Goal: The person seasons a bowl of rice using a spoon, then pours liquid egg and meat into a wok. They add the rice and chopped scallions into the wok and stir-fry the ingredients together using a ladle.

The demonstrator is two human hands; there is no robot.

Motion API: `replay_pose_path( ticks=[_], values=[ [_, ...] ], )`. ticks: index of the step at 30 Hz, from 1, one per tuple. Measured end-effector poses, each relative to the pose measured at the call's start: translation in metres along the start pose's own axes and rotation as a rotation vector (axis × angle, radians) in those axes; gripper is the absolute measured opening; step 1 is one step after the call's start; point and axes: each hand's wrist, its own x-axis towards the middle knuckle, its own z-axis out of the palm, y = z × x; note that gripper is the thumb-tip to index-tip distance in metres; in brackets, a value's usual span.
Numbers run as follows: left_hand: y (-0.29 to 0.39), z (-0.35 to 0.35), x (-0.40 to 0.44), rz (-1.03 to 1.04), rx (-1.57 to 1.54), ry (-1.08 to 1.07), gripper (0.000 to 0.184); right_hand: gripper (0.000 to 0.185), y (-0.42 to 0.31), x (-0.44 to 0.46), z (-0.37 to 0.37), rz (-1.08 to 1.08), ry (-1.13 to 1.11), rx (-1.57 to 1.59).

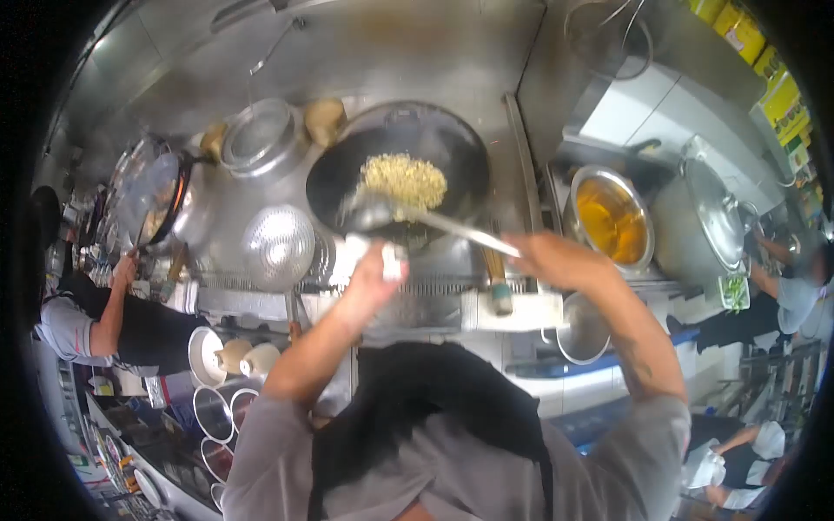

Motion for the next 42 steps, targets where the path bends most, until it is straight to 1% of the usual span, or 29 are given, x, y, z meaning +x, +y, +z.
replay_pose_path(
  ticks=[1,2,4,5,6,7,8,9,10,12,14,18,19,20,21,22,24,26,28,30,32,34,35,36,38,39,40,41,42],
  values=[
    [0.003,0.017,-0.02,-0.045,0.046,-0.028,0.015,0.048,0.009,-0.009,-0.002,-0.104,0.003,0.012],
    [-0.001,0.025,-0.047,-0.104,0.091,-0.035,0.015,0.046,0.016,-0.003,0.0,-0.013,-0.055,0.045],
    [0.004,0.031,-0.043,0.002,0.02,-0.018,0.015,0.041,0.023,0.016,-0.005,0.179,-0.196,0.121],
    [0.004,0.019,-0.019,0.004,0.031,-0.028,0.015,0.034,0.042,0.034,0.01,0.091,-0.051,0.009],
    [0.0,0.003,0.009,0.01,0.046,-0.045,0.016,0.032,0.043,0.05,0.018,0.088,0.04,0.004],
    [-0.022,-0.024,0.018,0.1,0.104,-0.078,0.018,0.033,0.039,0.059,0.03,0.15,0.114,-0.048],
    [-0.04,-0.053,0.019,0.031,0.089,-0.088,0.018,0.033,0.037,0.067,0.031,0.209,0.193,-0.106],
    [-0.058,-0.081,0.019,-0.038,0.074,-0.097,0.018,0.033,0.028,0.063,0.026,0.222,0.196,-0.117],
    [-0.067,-0.093,0.001,-0.077,0.081,-0.18,0.019,0.033,0.013,0.055,0.018,0.231,0.204,-0.129],
    [-0.062,-0.06,-0.04,-0.033,0.131,-0.074,0.017,0.035,0.003,0.045,0.0,0.184,0.229,-0.12],
    [-0.038,-0.044,-0.018,-0.029,0.087,-0.041,0.016,0.039,0.004,0.034,-0.006,0.069,0.243,-0.062],
    [0.007,0.009,-0.013,-0.036,0.052,0.04,0.016,0.041,-0.018,0.004,-0.031,0.118,-0.08,-0.048],
    [0.005,0.017,-0.032,-0.061,0.089,0.039,0.018,0.042,0.0,-0.003,-0.024,0.038,-0.078,-0.026],
    [0.01,0.024,-0.051,-0.098,0.114,-0.077,0.017,0.04,0.009,0.005,-0.02,0.064,-0.092,0.002],
    [0.013,0.025,-0.045,-0.068,0.053,-0.009,0.015,0.038,0.018,0.012,-0.017,0.096,-0.114,0.034],
    [0.015,0.025,-0.036,-0.049,-0.008,0.07,0.013,0.036,0.025,0.023,-0.008,0.084,-0.095,0.002],
    [0.02,0.007,0.011,-0.046,0.023,-0.073,0.014,0.035,0.037,0.045,0.022,0.129,-0.015,-0.074],
    [-0.029,-0.062,0.041,0.055,0.061,-0.28,0.014,0.035,0.043,0.067,0.051,0.23,0.125,-0.174],
    [-0.056,-0.078,0.003,-0.09,0.127,-0.041,0.014,0.04,0.027,0.047,0.049,0.185,0.285,-0.135],
    [-0.056,-0.057,-0.028,-0.041,0.138,-0.041,0.015,0.045,0.023,0.035,0.039,0.074,0.469,-0.082],
    [-0.034,-0.057,0.016,-0.002,0.043,-0.042,0.014,0.05,0.025,0.025,0.036,-0.091,0.658,0.014],
    [0.008,-0.032,0.048,0.065,0.121,-0.053,0.009,0.054,-0.035,0.015,-0.015,0.228,0.336,0.924],
    [0.022,-0.023,0.064,0.056,0.137,-0.027,0.007,0.05,-0.054,0.019,-0.025,0.242,0.394,1.118],
    [0.028,-0.028,0.089,0.015,0.153,-0.102,0.007,0.049,-0.056,0.029,-0.027,0.161,0.37,1.303],
    [0.028,-0.027,0.102,-0.012,0.16,-0.084,0.007,0.047,-0.052,0.049,-0.025,-0.007,0.314,1.668],
    [0.028,-0.029,0.108,-0.011,0.154,-0.09,0.007,0.043,-0.041,0.066,-0.012,-0.051,0.258,1.791],
    [0.027,-0.033,0.113,-0.012,0.15,-0.095,0.008,0.042,-0.029,0.082,0.009,-0.023,0.244,1.851],
    [0.026,-0.036,0.114,-0.015,0.147,-0.097,0.009,0.039,-0.018,0.099,0.033,0.069,0.231,1.888],
    [0.027,-0.036,0.114,-0.002,0.15,-0.091,0.01,0.033,-0.003,0.114,0.057,0.181,0.19,1.805]
  ],
)
